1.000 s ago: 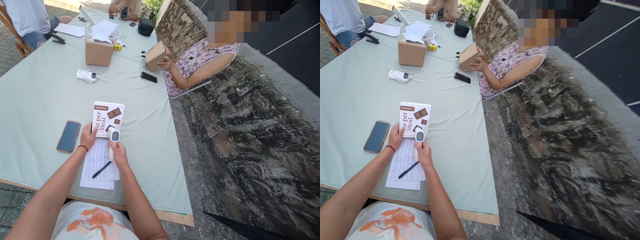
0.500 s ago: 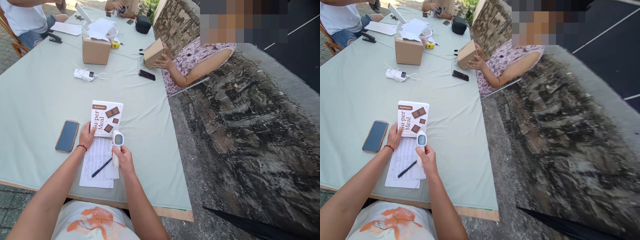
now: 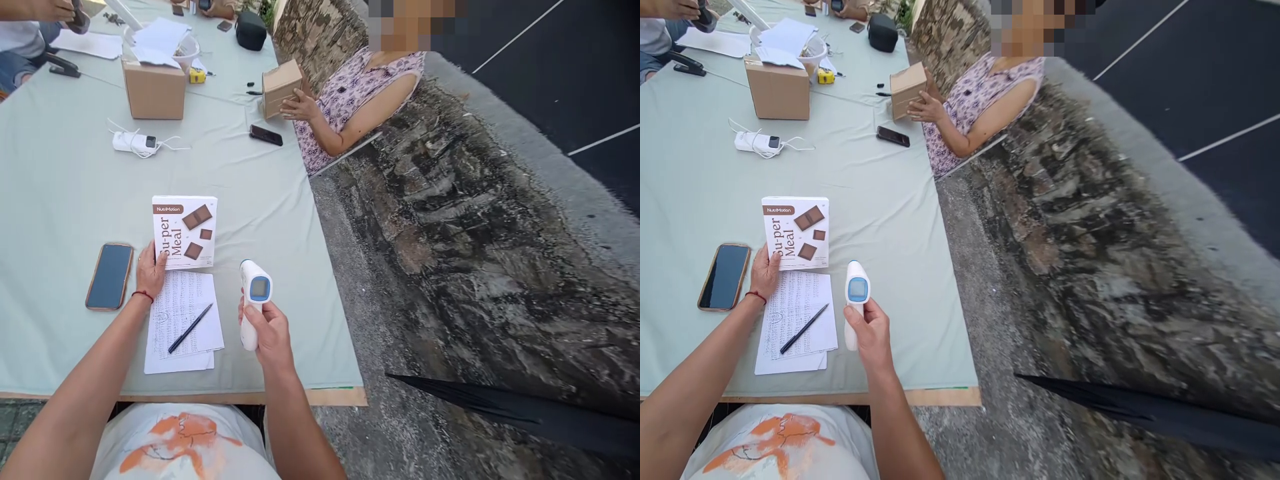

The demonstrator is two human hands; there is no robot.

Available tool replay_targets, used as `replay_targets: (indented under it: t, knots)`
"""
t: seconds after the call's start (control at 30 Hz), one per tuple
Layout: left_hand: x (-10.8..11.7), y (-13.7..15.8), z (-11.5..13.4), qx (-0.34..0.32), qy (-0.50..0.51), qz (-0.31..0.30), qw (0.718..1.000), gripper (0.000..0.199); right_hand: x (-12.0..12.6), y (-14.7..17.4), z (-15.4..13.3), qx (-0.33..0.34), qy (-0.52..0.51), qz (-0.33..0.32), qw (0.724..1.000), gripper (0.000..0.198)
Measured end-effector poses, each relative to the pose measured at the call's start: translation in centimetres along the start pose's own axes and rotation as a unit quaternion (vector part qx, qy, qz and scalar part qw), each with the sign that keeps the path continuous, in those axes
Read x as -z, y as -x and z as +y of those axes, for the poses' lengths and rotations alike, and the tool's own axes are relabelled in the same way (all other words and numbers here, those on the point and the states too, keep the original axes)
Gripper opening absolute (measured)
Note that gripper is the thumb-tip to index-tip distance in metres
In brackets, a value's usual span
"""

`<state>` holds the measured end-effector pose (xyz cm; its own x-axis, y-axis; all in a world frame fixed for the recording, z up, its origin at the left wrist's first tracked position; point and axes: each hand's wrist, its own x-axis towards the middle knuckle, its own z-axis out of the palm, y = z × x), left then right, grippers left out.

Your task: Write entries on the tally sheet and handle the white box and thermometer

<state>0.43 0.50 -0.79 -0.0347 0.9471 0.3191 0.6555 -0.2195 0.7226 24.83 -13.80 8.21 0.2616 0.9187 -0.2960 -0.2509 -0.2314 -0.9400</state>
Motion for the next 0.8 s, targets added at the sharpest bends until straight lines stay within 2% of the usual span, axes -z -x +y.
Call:
replay_targets:
  t: [0.1, 0.17, 0.23, 0.3, 0.4, 0.5, 0.63, 0.73, 0.8]
  knots:
    - [0.0, -0.1, -0.2, -0.002, 0.008, -0.007, 1.0, 0.076, 0.9, -1.1, 0.6, 0.012, 0.063, 0.016, 0.998, 0.038]
    - [0.0, 0.0, -0.5, -0.002, 0.015, -0.013, 1.0, 0.077, 1.9, -2.4, 1.6, 0.03, 0.165, 0.043, 0.985, 0.046]
    - [-0.1, 0.2, -0.6, 0.001, 0.019, -0.017, 1.0, 0.078, 3.2, -3.8, 3.0, 0.059, 0.298, 0.09, 0.949, 0.057]
    - [-0.2, 0.6, -0.7, 0.006, 0.026, -0.018, 0.999, 0.077, 4.6, -4.9, 4.8, 0.057, 0.422, 0.127, 0.896, 0.062]
    - [-0.1, 1.1, -0.6, 0.008, 0.049, -0.028, 0.998, 0.075, 6.4, -6.0, 7.3, 0.061, 0.522, 0.135, 0.84, 0.059]
    - [0.1, 1.4, -0.4, 0.011, 0.064, -0.044, 0.997, 0.073, 7.5, -6.4, 8.8, 0.076, 0.554, 0.131, 0.819, 0.054]
    - [0.4, 1.5, -0.3, 0.015, 0.064, -0.072, 0.995, 0.074, 7.6, -6.5, 8.7, 0.12, 0.577, 0.145, 0.795, 0.051]
    - [0.4, 1.5, -0.4, 0.02, 0.057, -0.073, 0.996, 0.07, 5.7, -5.6, 7.5, 0.234, 0.533, 0.158, 0.797, 0.046]
    - [0.2, 1.5, -0.4, 0.021, 0.048, -0.065, 0.996, 0.07, 2.8, -4.1, 6.3, 0.335, 0.467, 0.086, 0.813, 0.036]
